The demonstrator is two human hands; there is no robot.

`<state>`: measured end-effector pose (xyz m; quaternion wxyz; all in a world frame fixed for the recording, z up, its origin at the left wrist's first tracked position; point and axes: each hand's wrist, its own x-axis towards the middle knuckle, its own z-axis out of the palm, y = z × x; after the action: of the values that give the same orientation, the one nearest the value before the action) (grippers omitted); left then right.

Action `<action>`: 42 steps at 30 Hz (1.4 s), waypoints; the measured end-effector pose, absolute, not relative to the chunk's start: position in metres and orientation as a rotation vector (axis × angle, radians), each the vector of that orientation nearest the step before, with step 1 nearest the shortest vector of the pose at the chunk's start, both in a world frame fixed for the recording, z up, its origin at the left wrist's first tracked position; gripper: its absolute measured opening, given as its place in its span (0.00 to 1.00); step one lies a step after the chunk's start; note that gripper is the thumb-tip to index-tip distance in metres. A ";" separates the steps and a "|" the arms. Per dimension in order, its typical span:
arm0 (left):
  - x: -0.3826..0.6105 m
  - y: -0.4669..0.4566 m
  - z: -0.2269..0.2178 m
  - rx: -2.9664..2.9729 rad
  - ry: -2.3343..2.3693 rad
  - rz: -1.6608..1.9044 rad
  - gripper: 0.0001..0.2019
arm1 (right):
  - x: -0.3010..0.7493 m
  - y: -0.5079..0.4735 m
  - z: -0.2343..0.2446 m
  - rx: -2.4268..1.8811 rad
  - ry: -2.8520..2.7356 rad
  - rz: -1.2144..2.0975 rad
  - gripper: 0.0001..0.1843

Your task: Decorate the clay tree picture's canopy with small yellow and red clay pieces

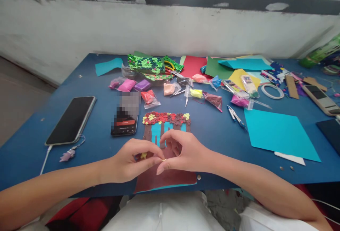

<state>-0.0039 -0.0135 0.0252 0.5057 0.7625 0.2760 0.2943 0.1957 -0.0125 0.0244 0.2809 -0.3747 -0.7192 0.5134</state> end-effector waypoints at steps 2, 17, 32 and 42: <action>-0.004 -0.014 0.026 1.799 0.688 0.685 0.07 | 0.196 -0.012 0.025 -0.966 -1.926 1.386 0.31; -0.003 -0.005 0.028 0.877 0.680 0.453 0.17 | 0.210 -0.002 0.021 -0.281 -2.271 -0.427 0.04; -0.001 -0.004 0.027 0.827 0.620 0.367 0.14 | 0.210 -0.009 0.030 -0.192 -2.340 -0.528 0.09; -0.002 -0.004 0.028 0.845 0.604 0.405 0.15 | 0.212 -0.007 0.031 -0.265 -2.338 -0.325 0.11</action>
<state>-0.0022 -0.0041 0.0285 0.8485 0.4011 0.2868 0.1920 0.2118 -0.0066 0.0314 0.3738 -0.1036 -0.9130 -0.1267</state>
